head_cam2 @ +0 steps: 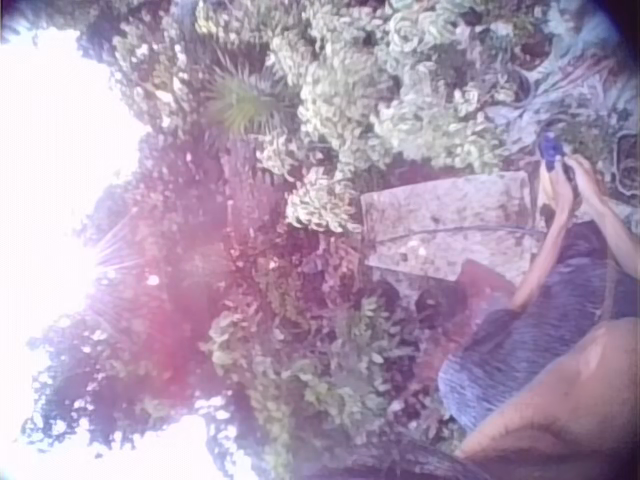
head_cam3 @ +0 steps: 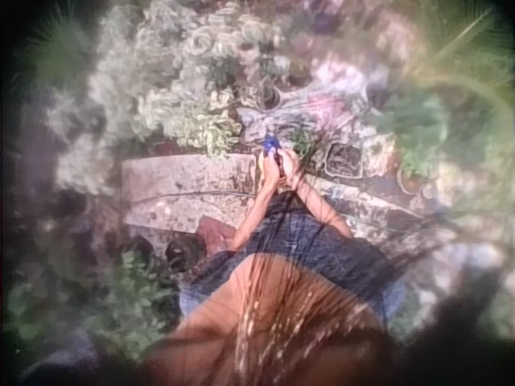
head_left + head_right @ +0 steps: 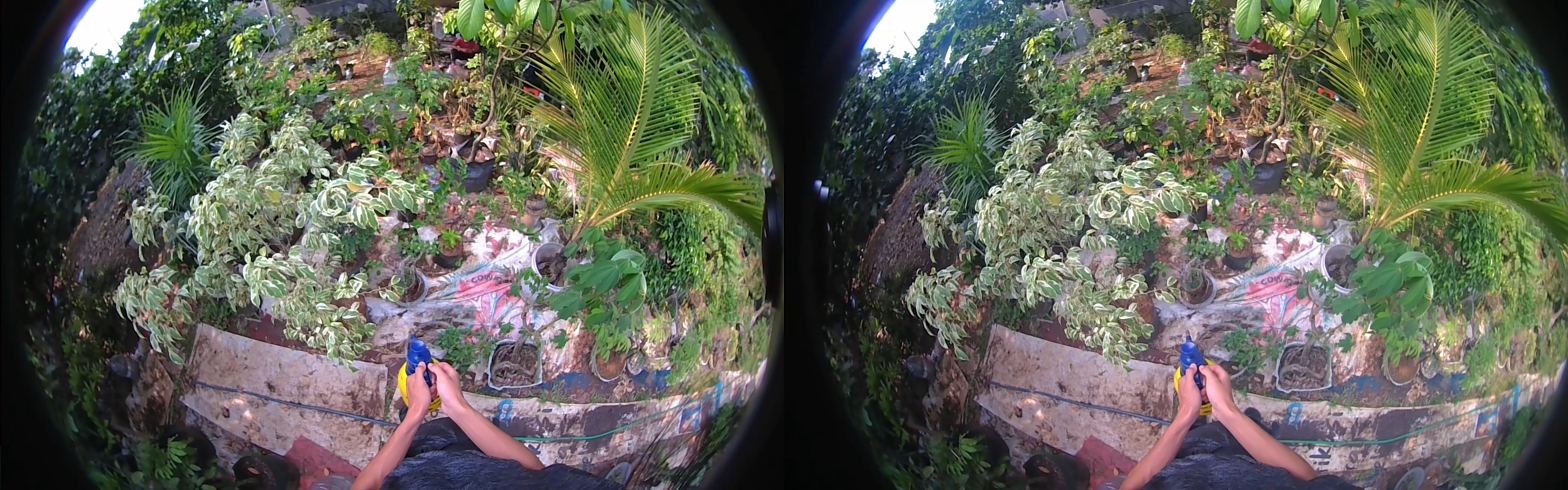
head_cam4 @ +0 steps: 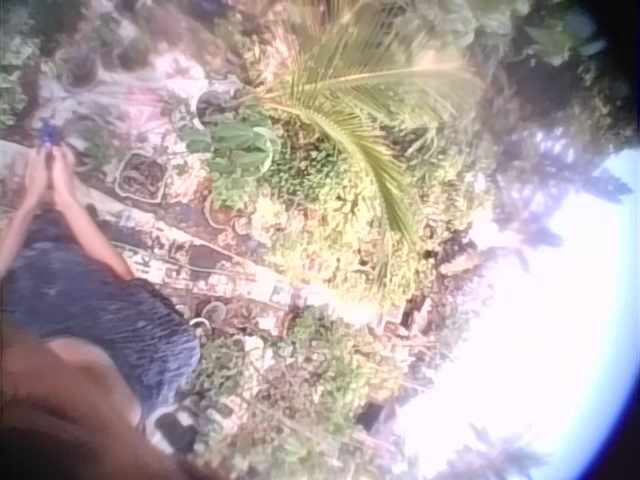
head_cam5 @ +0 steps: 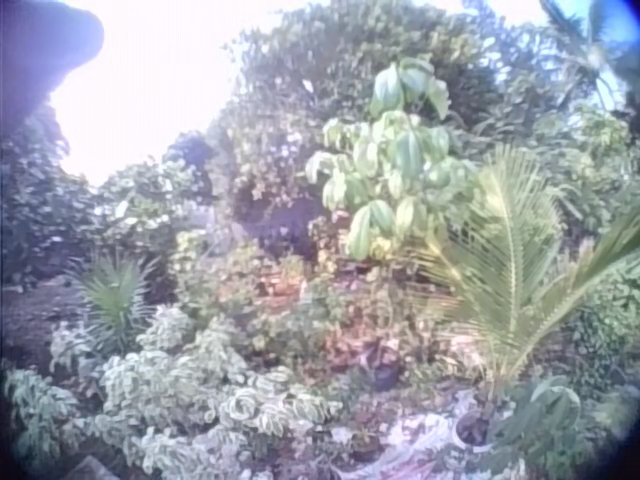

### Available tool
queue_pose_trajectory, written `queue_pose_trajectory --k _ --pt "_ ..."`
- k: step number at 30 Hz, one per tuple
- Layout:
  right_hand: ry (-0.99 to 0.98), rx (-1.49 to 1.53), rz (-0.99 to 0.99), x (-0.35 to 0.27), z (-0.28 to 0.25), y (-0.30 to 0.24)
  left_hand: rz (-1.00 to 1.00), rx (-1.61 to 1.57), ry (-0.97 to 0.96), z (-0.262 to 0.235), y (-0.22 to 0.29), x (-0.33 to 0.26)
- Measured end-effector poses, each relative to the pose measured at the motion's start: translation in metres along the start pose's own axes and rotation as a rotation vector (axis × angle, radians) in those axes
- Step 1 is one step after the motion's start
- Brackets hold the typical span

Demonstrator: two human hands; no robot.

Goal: The person walks through a garden area and uses a handheld yellow and blue sprayer to water various potted plants and ground vegetation. The person moves between different sections, spraying foliage and soil in a continuous sequence.

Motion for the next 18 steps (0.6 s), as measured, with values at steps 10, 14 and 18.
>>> queue_pose_trajectory --k 10,14,18 --pt "0.026 -0.025 -0.016 0.0 -0.006 0.0 -0.071 -0.001 0.006 0.007 0.0 -0.004" --pt "0.054 -0.047 0.027 0.0 -0.009 -0.001 -0.098 0.008 0.012 0.01 -0.001 -0.005" --pt "0.049 -0.038 0.018 -0.001 -0.011 -0.001 -0.122 0.005 -0.012 0.01 -0.007 -0.004"
Point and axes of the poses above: each hand's wrist, its own x-axis towards the middle knuckle, its own z-axis out of the palm, y = z × x, the point moved 4 cm from there along x, towards the middle knuckle, and after that the axes turned 7 degrees about y, right-handed, at the moved point
